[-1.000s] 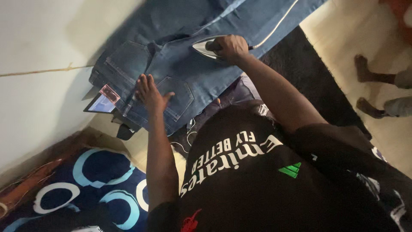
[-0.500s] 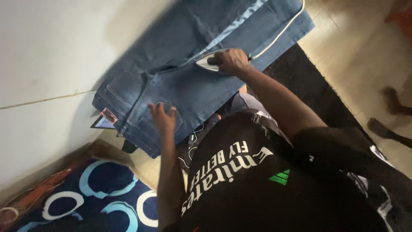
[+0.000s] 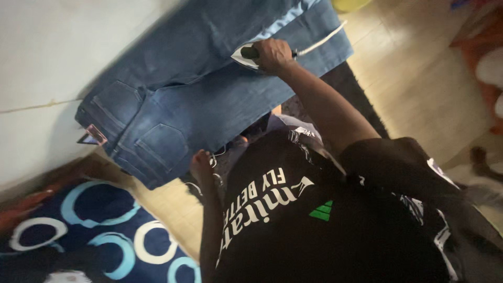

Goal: The person irons a pair of jeans on a makeshift surface, smoothing the fabric and folding the pants.

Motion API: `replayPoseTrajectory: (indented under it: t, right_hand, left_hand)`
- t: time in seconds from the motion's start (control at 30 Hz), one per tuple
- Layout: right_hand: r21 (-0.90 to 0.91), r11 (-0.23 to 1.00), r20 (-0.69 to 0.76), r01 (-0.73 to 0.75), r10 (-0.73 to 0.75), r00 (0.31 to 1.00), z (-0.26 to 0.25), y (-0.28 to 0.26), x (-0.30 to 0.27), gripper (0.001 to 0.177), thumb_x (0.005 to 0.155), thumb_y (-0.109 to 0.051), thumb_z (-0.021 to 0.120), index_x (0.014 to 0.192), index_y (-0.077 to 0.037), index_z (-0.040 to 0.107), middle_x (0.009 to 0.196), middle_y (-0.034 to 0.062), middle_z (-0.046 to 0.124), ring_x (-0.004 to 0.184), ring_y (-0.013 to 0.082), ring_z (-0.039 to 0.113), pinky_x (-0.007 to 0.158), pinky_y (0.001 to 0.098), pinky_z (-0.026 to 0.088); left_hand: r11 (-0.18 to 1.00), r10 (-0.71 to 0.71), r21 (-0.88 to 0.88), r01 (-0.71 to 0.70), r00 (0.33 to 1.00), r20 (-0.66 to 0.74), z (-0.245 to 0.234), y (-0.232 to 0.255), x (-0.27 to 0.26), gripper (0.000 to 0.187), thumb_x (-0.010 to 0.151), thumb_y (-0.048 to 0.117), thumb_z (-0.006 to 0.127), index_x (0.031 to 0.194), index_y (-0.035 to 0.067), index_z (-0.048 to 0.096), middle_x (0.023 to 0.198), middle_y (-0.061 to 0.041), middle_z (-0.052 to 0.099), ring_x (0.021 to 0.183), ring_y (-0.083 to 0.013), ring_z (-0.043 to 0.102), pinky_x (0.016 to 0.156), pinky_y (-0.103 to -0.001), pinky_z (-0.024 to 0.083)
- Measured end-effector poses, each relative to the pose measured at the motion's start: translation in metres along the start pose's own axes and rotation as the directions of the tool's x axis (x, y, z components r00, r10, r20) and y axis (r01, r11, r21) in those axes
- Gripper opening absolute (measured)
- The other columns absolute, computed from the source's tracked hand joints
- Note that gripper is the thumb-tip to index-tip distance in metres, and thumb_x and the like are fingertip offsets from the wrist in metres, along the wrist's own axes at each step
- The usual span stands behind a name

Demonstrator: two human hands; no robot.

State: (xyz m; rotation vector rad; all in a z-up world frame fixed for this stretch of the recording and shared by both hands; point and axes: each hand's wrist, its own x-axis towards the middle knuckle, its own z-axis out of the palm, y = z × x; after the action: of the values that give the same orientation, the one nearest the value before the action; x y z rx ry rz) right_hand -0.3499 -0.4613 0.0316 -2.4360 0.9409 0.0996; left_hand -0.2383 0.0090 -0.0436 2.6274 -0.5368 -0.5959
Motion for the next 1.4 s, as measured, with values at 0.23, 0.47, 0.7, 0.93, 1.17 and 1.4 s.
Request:
replayPoseTrajectory:
  t: [0.23, 0.47, 0.7, 0.93, 1.17, 1.4]
  right_hand:
    - [-0.137, 0.990, 0.111, 0.039, -0.023, 0.994, -0.022, 0.062, 0.001, 0.027, 0.087, -0.042, 0.074, 0.100, -0.019, 0.081, 0.094, 0.0155, 0.075, 0.090, 0.0384, 0.072, 0.077, 0.0509, 0.056]
    - [0.093, 0.955, 0.019, -0.283, 0.282, 0.959, -0.065, 0.145, -0.015, 0.031, 0.082, -0.034, 0.072, 0.109, -0.021, 0.077, 0.096, 0.0102, 0.078, 0.085, 0.0292, 0.077, 0.078, 0.0452, 0.060]
    - [0.070, 0.996, -0.214, -0.048, 0.062, 0.975, -0.061, 0.207, -0.048, 0.031, 0.082, -0.033, 0.073, 0.110, -0.021, 0.081, 0.101, 0.0145, 0.077, 0.083, 0.0337, 0.074, 0.075, 0.0463, 0.058]
    - [0.054, 0.947, -0.229, -0.315, 0.319, 0.920, -0.074, 0.199, -0.081, 0.033, 0.090, -0.043, 0.069, 0.093, -0.014, 0.082, 0.086, 0.0230, 0.074, 0.079, 0.0392, 0.072, 0.075, 0.0505, 0.056]
    - [0.052, 0.904, -0.322, -0.425, 0.418, 0.849, -0.106, 0.140, -0.082, 0.039, 0.093, -0.044, 0.067, 0.084, -0.008, 0.081, 0.081, 0.0254, 0.071, 0.078, 0.0444, 0.070, 0.072, 0.0534, 0.054]
    - [0.134, 0.821, -0.180, -0.555, 0.571, 0.801, -0.096, 0.148, -0.072, 0.044, 0.087, -0.050, 0.064, 0.091, -0.007, 0.076, 0.080, 0.0220, 0.071, 0.077, 0.0396, 0.073, 0.069, 0.0519, 0.056]
  left_hand:
    - [0.086, -0.385, -0.821, 0.565, 0.778, 0.496, 0.019, 0.006, -0.016, 0.041, 0.103, 0.041, 0.063, 0.122, 0.004, 0.064, 0.120, -0.020, 0.064, 0.113, -0.0387, 0.060, 0.099, -0.053, 0.051]
    - [-0.360, -0.263, -0.813, 0.457, 0.787, 0.558, 0.069, 0.002, -0.015, 0.041, 0.106, 0.045, 0.059, 0.125, 0.008, 0.059, 0.117, -0.014, 0.061, 0.108, -0.0355, 0.059, 0.096, -0.052, 0.053]
    - [-0.482, -0.030, -0.749, 0.453, 0.847, 0.531, 0.085, 0.024, -0.002, 0.045, 0.114, 0.050, 0.062, 0.119, 0.005, 0.059, 0.098, -0.011, 0.059, 0.090, -0.0302, 0.058, 0.089, -0.052, 0.056]
    - [-0.547, -0.161, -0.686, 0.479, 0.744, 0.648, 0.053, 0.074, 0.003, 0.041, 0.102, 0.047, 0.064, 0.102, 0.006, 0.062, 0.088, -0.009, 0.067, 0.082, -0.0275, 0.066, 0.081, -0.048, 0.058]
    - [0.664, -0.157, -0.685, 0.299, 0.952, 0.264, 0.074, 0.092, -0.005, 0.039, 0.102, 0.040, 0.066, 0.108, 0.002, 0.066, 0.086, -0.012, 0.074, 0.076, -0.0285, 0.071, 0.070, -0.041, 0.055]
    - [-0.201, -0.144, -0.794, 0.573, 0.785, 0.603, 0.093, 0.101, 0.002, 0.029, 0.105, 0.035, 0.067, 0.107, 0.007, 0.059, 0.096, -0.013, 0.074, 0.088, -0.0252, 0.074, 0.072, -0.039, 0.060]
